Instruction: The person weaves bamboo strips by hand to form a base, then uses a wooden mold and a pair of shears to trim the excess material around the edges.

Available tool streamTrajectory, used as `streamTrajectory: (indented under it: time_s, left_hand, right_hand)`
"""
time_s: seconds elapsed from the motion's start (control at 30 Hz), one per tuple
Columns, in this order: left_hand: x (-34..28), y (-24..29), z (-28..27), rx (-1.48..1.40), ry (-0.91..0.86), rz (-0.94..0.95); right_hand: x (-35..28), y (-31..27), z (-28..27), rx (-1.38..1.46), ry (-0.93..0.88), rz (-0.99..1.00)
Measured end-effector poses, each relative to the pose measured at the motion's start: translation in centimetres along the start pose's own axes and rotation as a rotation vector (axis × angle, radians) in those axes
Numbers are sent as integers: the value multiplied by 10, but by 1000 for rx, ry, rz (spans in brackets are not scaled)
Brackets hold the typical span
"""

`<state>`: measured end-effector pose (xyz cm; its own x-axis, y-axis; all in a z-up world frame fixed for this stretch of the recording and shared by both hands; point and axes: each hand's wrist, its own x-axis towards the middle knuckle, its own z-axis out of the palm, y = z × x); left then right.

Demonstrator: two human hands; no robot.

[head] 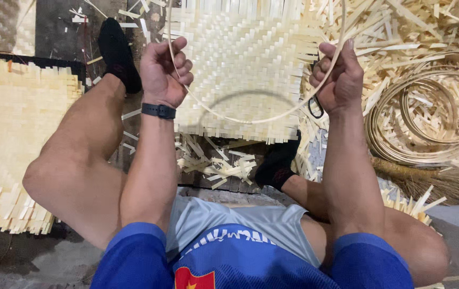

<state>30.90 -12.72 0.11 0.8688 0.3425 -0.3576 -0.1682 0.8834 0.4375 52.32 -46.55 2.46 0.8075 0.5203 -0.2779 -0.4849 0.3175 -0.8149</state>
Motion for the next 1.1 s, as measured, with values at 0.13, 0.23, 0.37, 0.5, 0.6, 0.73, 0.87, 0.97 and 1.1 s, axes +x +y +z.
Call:
streamTrajectory:
  time_s: [0.13, 0.23, 0.37, 0.5, 0.6, 0.73, 0.87, 0.97, 1.1]
  left_hand:
    - [7, -7, -4, -50, 81, -8]
    - [10, -10, -16, -44, 173, 122]
    - [18, 6, -25, -115, 113, 45]
    - [15, -2, -21, -78, 141, 86]
    - [17, -12, -21, 78, 262, 175]
    - [38, -34, -56, 567, 428, 379]
    - [64, -53, -114, 1031, 559, 326]
    - [75, -58, -137, 1630, 506, 524]
    - [77, -62, -148, 1661, 492, 357]
  right_hand:
    - [9, 13, -11, 141, -22, 46]
    - [9, 17, -23, 178, -14, 57]
    - [5, 18, -23, 151, 13, 53]
    - [3, 25, -13, 85, -84, -33]
    - [7, 32, -11, -231, 93, -115]
    - [22, 61, -32, -483, 194, -80]
    - [40, 105, -59, -797, 339, -25]
    - [55, 131, -71, -1230, 385, -239]
    - [58, 151, -78, -1248, 340, -354]
